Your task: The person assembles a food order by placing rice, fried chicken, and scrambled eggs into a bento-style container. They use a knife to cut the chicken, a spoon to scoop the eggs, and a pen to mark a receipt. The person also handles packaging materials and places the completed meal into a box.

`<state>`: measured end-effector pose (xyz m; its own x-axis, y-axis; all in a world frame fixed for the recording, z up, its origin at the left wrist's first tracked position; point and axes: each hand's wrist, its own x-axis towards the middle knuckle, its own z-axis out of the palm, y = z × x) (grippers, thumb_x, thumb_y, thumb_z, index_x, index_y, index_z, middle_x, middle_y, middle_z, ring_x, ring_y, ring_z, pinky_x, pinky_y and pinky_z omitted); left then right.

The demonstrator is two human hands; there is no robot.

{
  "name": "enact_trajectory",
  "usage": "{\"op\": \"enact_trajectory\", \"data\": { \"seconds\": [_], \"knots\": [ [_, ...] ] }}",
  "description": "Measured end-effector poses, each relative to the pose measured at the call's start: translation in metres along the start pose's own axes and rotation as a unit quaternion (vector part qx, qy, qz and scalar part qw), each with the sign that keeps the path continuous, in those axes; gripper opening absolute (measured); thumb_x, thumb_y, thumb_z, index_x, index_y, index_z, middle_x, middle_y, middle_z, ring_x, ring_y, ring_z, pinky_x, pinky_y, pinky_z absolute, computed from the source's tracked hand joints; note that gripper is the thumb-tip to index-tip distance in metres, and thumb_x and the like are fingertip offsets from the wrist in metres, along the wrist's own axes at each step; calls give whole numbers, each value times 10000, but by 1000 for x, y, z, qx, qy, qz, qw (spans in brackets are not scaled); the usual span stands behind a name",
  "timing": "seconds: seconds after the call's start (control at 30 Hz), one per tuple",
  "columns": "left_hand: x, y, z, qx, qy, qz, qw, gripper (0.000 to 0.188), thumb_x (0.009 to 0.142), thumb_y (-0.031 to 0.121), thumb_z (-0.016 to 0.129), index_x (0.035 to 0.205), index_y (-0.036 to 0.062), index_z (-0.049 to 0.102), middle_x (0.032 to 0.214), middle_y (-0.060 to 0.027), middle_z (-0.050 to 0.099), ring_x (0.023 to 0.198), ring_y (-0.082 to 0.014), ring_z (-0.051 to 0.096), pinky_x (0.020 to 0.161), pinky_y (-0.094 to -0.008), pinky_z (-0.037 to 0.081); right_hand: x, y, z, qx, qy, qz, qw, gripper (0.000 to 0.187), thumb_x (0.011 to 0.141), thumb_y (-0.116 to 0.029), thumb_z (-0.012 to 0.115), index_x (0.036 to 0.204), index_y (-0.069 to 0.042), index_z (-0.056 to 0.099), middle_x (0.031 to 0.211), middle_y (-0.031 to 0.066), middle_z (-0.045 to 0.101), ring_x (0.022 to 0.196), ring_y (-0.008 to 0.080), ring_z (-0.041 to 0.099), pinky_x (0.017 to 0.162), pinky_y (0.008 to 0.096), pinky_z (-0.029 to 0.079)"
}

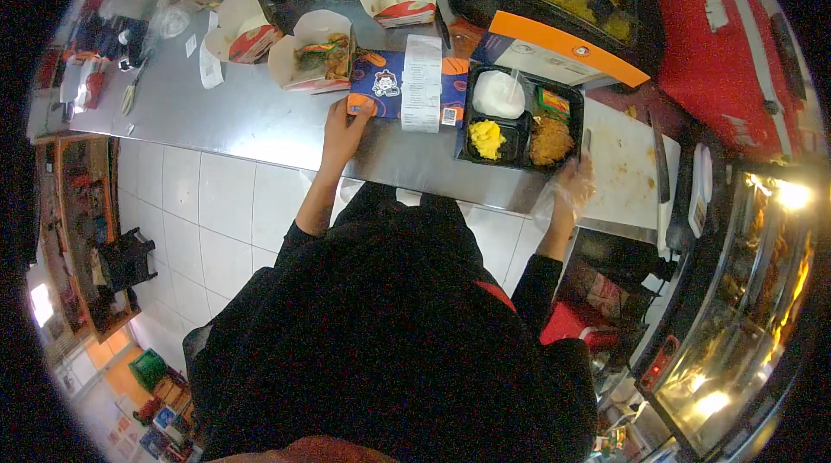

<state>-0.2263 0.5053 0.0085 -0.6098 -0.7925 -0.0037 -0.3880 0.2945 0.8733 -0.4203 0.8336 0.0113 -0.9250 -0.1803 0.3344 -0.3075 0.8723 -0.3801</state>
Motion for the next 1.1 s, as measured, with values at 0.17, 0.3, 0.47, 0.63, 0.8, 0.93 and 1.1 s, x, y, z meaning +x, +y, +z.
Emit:
{"op": "enact_trajectory", "data": {
  "seconds": [0.17, 0.3, 0.47, 0.63, 0.8, 0.93, 1.1],
  "knots": [
    [2, -7, -1, 4, -7, 2, 1000, 532, 763, 389, 583, 1061, -45, 511, 1022, -222, 486, 910, -315, 504, 776, -350, 407, 4, 6, 4, -17, -12, -10, 1000, 244, 815, -189, 464, 985, -31, 539, 904, 200, 579, 838, 352, 553, 712, 415, 422],
    [3, -3, -3, 3, -29, -16, 999, 532, 762, 392, 584, 1067, -38, 511, 1030, -223, 481, 901, -312, 509, 762, -348, 414, 2, 0, 3, -14, -14, 17, 1000, 237, 812, -182, 468, 976, -26, 538, 896, 198, 578, 828, 357, 551, 708, 422, 421],
    [3, -4, -2, 4, -22, -5, 1000, 525, 761, 396, 583, 1065, -26, 515, 1021, -225, 486, 900, -316, 509, 760, -356, 414, 4, 5, 9, -32, 7, -1, 999, 230, 817, -185, 460, 973, -33, 535, 892, 199, 577, 822, 363, 550, 710, 430, 420],
    [3, -1, -5, 10, -32, 1, 999, 508, 760, 389, 583, 1046, -25, 518, 997, -226, 498, 913, -325, 499, 776, -363, 406, 3, -1, 5, -46, -5, 5, 999, 247, 817, -210, 459, 978, -40, 537, 902, 199, 579, 830, 362, 552, 715, 424, 424],
    [2, -2, -1, -3, -12, 5, 1000, 473, 760, 355, 601, 996, -49, 530, 949, -196, 526, 888, -297, 513, 772, -353, 407, 3, 8, 10, -53, 21, 0, 998, 255, 805, -212, 475, 992, -52, 546, 917, 203, 579, 833, 358, 557, 723, 420, 426],
    [-1, 2, -1, -151, 40, -44, 987, 741, 661, 310, 715, 1137, -99, 320, 1125, -231, 369, 1046, -290, 406, 855, -371, 355, 6, -7, -2, -26, -35, 38, 998, 268, 801, -209, 490, 996, -33, 544, 911, 202, 581, 838, 353, 558, 718, 419, 430],
    [15, 13, 0, 1, 260, 95, 961, 1144, 524, 310, 806, 1243, -43, -11, 1255, -282, 55, 1209, -377, 80, 965, -446, 205, 3, -13, -3, -26, 14, 46, 998, 361, 827, -251, 487, 1060, 25, 484, 978, 182, 560, 874, 330, 547, 760, 362, 440]
  ]
}}
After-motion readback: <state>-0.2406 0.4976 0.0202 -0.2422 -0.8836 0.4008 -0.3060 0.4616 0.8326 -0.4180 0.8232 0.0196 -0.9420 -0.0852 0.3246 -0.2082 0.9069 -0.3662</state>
